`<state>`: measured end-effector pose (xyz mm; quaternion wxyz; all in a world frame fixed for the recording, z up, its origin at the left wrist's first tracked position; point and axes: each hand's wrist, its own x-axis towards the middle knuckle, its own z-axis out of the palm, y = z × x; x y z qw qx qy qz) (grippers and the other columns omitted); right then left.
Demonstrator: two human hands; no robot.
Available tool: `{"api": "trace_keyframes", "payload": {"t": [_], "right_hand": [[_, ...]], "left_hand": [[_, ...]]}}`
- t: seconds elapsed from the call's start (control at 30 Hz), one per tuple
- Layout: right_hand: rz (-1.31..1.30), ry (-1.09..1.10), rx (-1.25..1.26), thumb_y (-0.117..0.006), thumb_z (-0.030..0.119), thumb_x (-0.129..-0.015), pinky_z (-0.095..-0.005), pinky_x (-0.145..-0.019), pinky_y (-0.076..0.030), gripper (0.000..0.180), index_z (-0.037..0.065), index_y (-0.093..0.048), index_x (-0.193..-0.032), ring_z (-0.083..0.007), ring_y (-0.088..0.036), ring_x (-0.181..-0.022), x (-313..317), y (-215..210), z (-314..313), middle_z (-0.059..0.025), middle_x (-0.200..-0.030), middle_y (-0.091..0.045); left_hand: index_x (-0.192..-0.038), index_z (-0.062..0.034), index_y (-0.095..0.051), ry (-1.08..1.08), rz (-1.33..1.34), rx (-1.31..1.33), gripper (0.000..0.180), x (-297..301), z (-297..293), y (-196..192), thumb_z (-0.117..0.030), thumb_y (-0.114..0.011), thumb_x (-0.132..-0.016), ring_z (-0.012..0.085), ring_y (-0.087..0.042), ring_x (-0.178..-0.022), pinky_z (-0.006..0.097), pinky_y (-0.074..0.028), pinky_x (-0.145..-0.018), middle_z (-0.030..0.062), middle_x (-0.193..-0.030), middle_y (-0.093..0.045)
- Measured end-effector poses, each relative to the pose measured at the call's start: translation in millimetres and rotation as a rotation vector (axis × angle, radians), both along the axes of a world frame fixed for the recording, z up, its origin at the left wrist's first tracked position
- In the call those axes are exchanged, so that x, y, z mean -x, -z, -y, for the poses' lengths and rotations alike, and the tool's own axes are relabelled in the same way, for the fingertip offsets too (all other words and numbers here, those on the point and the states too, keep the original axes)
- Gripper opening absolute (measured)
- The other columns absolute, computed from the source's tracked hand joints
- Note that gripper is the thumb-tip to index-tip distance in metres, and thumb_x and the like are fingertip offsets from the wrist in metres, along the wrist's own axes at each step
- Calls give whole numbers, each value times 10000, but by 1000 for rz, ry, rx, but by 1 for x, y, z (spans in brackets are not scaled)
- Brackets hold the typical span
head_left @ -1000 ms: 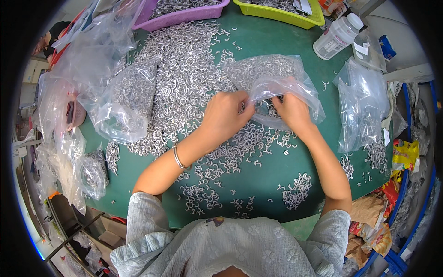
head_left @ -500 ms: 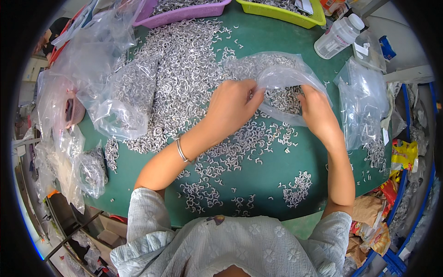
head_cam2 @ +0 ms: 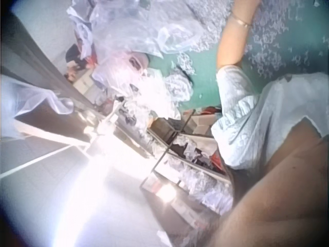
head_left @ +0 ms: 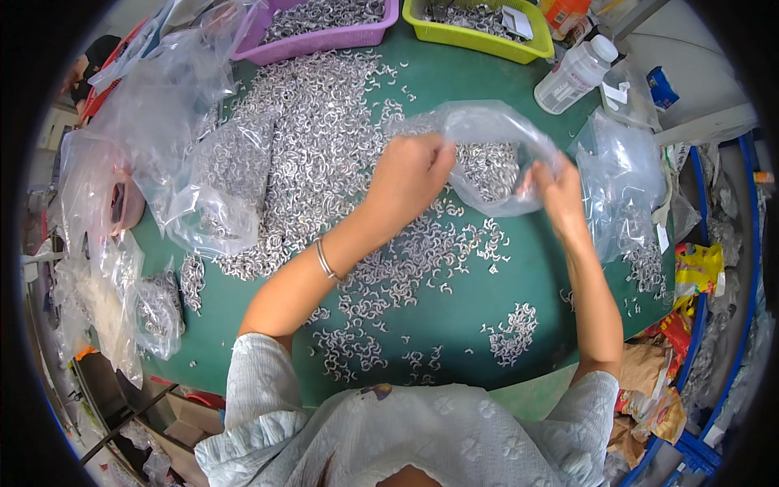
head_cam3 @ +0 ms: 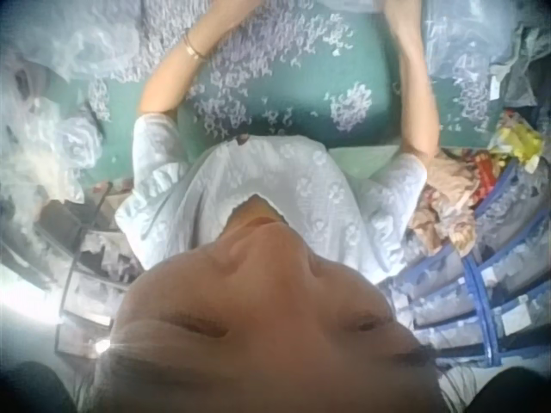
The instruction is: The person sorts small crescent-shaped metal clips from a large pile on a green table into plastic bags by hand, occasionally moving bags and trays aside.
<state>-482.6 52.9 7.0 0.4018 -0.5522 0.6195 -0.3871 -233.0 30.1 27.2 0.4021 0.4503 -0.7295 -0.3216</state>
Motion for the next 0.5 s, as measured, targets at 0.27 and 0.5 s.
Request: {"api": "trace_keyframes", "payload": {"t": [0.27, 0.5], "right_hand": [[-258, -252, 504, -520, 41, -838, -434, -708, -507, 401, 19, -479, -1237, -389, -642, -731, -115, -55, 81, -251, -774, -623], [52, -233, 238, -498, 60, -915, -242, -525, -414, 434, 78, -412, -1340, -88, -495, -535, -63, -61, 75, -18, -632, -514]], "left_hand": [[-706, 33, -638, -72, -108, -317, 352, -30, 29, 11, -204, -523, -940, 27, -378, -525, 250, -305, -459, -60, -572, -493], [-727, 61, -625, -55, -112, -323, 340, -33, 20, 25, -193, -530, -932, 39, -349, -517, 270, -300, -450, -48, -535, -438]]}}
